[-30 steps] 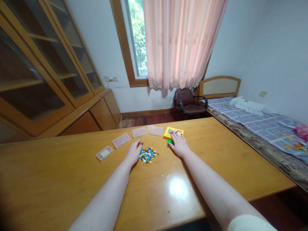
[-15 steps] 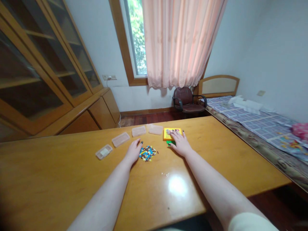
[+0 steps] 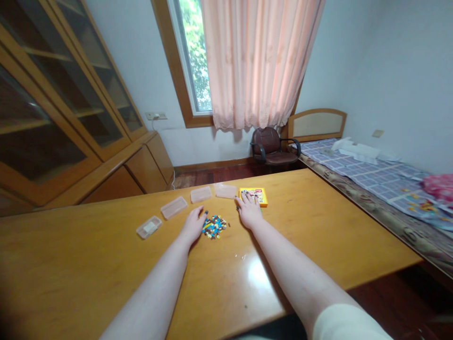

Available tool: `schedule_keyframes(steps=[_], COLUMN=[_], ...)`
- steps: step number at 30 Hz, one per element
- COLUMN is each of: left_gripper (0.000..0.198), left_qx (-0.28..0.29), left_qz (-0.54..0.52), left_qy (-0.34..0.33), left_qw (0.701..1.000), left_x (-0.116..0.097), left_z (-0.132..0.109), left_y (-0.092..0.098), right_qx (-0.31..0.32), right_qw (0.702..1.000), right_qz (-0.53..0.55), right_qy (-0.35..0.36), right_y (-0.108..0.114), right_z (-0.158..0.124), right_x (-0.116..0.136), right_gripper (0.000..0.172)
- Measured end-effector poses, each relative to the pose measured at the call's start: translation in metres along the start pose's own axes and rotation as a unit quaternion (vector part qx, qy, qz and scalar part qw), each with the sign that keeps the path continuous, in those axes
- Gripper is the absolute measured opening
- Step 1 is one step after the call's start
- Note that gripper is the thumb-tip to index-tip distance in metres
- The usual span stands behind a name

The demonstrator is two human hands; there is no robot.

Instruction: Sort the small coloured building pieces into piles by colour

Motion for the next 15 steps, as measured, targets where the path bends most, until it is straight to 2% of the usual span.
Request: schedule_keyframes(steps=[5,8,10,13,15], left_gripper=[0.043,0.043,0.044,0.045,0.045], left_qx=[-0.011,-0.011,-0.01,-0.012,-0.016], left_qz=[-0.003,-0.001,0.001,0.004,0.005], left_qy=[-0.002,-0.008,-0.009,-0.009,-0.011], left_qw=[1.0,1.0,1.0,1.0,1.0], left_x=[-0.001,-0.001,-0.001,0.0,0.001], left_z=[-0.001,0.0,0.001,0.002,0.002], left_y=[0.001,0.0,-0.002,-0.004,-0.004], right_qx=[-0.001,-0.027,-0.029,0.04,0.065], right_qw=[0.999,0.999,0.999,0.989,0.987], right_qz=[0.003,0.006,0.018,0.065,0.079], right_qy=[-0.038,-0.037,0.014,0.129,0.127], right_y=[0.004,0.011,0.012,0.002,-0.005], right_z=[0.001,-0.005,-0.013,-0.029,-0.036], right_x=[-0.01,-0.001,0.016,0.045,0.052], right_gripper=[0.049,0.052,0.056,0.058,0.061])
Point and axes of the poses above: each hand's wrist, its own z-axis towards the middle knuckle, its own y-axis out of the back of the hand, x = y × z, the point moved 5 cm from there along z, towards the middle knuckle, and after that the axes turned 7 degrees about z, right-handed, at the moved point
